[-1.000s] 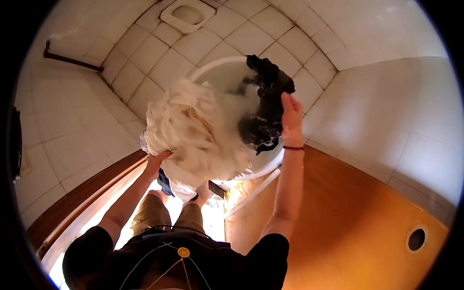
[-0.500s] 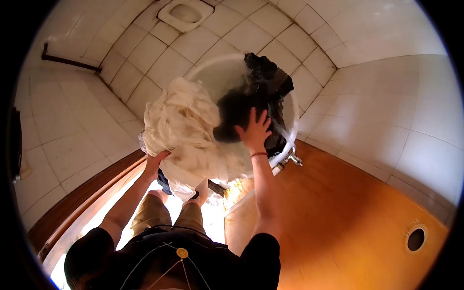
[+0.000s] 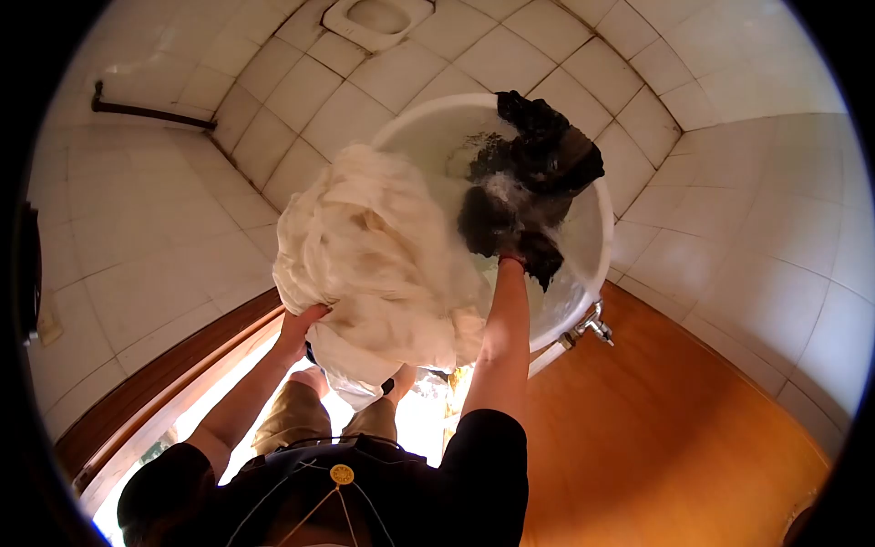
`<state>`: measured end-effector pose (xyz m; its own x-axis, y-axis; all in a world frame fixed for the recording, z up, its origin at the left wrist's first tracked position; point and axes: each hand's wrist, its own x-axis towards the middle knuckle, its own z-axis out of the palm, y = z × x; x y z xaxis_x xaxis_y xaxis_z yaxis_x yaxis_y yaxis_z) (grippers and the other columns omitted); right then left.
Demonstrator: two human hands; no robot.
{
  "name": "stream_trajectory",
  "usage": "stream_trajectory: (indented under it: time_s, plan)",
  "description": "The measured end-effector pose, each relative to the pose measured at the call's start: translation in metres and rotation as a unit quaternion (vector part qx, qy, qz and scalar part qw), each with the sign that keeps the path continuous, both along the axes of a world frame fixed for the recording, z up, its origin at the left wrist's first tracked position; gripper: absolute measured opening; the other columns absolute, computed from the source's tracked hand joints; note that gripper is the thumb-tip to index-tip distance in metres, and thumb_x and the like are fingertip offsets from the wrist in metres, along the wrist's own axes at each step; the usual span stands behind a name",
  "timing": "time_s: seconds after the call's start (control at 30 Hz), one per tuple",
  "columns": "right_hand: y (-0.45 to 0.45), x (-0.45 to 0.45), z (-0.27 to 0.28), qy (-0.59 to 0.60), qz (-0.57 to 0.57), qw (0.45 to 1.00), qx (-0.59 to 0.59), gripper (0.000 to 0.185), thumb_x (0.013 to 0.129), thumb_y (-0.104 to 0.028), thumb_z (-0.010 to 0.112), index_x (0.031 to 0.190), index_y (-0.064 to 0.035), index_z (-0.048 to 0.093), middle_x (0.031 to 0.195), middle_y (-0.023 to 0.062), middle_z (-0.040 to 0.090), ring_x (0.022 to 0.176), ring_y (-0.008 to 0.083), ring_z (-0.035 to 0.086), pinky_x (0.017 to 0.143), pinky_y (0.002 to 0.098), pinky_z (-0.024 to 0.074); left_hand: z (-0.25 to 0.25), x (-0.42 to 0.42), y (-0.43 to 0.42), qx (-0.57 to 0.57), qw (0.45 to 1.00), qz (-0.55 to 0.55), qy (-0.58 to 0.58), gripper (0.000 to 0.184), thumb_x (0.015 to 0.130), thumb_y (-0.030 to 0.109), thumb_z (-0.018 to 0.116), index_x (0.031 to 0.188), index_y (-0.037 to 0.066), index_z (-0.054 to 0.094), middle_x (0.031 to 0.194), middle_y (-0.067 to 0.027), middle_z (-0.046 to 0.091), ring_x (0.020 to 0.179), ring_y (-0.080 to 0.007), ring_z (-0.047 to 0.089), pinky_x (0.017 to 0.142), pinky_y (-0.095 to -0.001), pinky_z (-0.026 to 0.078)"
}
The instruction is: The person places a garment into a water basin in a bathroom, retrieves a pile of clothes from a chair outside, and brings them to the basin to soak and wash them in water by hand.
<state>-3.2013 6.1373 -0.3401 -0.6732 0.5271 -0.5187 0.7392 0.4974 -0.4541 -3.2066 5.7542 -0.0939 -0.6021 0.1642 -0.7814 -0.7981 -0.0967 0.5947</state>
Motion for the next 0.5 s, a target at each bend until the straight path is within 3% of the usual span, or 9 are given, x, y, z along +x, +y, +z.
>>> stream_trajectory:
  time_s: [0.13, 0.23, 0.3, 0.37, 0.43, 0.5]
  plan:
    - [-0.008, -0.003, 0.042, 0.083, -0.152, 0.979, -0.108, 0.012, 0.069, -0.016, 0.059, 0.074, -0.0068, 0.054, 0.077, 0.0061, 0.051, 0.069, 0.0197, 0.047, 0.059, 0.0284, 0.0358, 0.002, -0.001, 0.001, 0.004, 1.000, 0.000, 0.015, 0.057, 0.070, 0.011, 0.065, 0.120, 0.000, 0.041, 0.108, -0.0106, 0.055, 0.096, -0.0216, 0.055, 0.083, -0.0325, 0.045]
    - [0.002, -0.014, 0.107, 0.151, -0.280, 0.909, -0.269, 0.007, 0.066, -0.009, 0.059, 0.059, -0.0088, 0.057, 0.061, 0.0011, 0.057, 0.054, 0.0138, 0.052, 0.048, 0.0241, 0.0380, 0.005, -0.003, 0.003, 0.005, 1.000, 0.011, 0.022, 0.055, 0.070, 0.012, 0.065, 0.119, 0.001, 0.042, 0.107, -0.0105, 0.055, 0.096, -0.0214, 0.055, 0.083, -0.0326, 0.045]
    - [0.000, -0.034, 0.200, 0.249, -0.298, 0.869, -0.306, 0.017, 0.060, -0.003, 0.059, 0.053, -0.0114, 0.046, 0.056, -0.0042, 0.045, 0.047, 0.0087, 0.040, 0.043, 0.0230, 0.0289, 0.007, -0.003, 0.000, 0.004, 1.000, -0.018, -0.003, 0.056, 0.071, 0.009, 0.063, 0.122, 0.003, 0.040, 0.110, -0.0101, 0.054, 0.098, -0.0215, 0.054, 0.083, -0.0329, 0.046]
    - [0.011, -0.040, 0.271, 0.314, -0.251, 0.852, -0.335, 0.025, 0.062, 0.000, 0.059, 0.051, -0.0135, 0.041, 0.054, -0.0055, 0.041, 0.047, 0.0059, 0.039, 0.043, 0.0203, 0.0272, 0.008, -0.003, 0.002, 0.004, 1.000, -0.015, 0.006, 0.053, 0.071, 0.012, 0.065, 0.118, 0.001, 0.044, 0.107, -0.0107, 0.056, 0.095, -0.0215, 0.057, 0.082, -0.0326, 0.046]
    - [0.013, -0.041, 0.340, 0.394, -0.207, 0.784, -0.433, 0.030, 0.062, 0.004, 0.058, 0.051, -0.0138, 0.037, 0.053, -0.0064, 0.038, 0.048, 0.0042, 0.038, 0.043, 0.0190, 0.0248, 0.012, -0.003, 0.002, 0.010, 1.000, -0.010, 0.016, 0.051, 0.071, 0.013, 0.065, 0.117, 0.001, 0.045, 0.106, -0.0105, 0.057, 0.095, -0.0209, 0.057, 0.082, -0.0322, 0.047]
    - [0.021, -0.032, 0.377, 0.430, -0.196, 0.755, -0.456, 0.034, 0.063, 0.008, 0.057, 0.051, -0.0143, 0.033, 0.054, -0.0059, 0.039, 0.048, 0.0036, 0.037, 0.043, 0.0180, 0.0239, 0.015, -0.003, 0.004, 0.015, 1.000, -0.011, 0.021, 0.051, 0.071, 0.013, 0.065, 0.117, 0.001, 0.045, 0.105, -0.0101, 0.057, 0.094, -0.0202, 0.057, 0.080, -0.0318, 0.047]
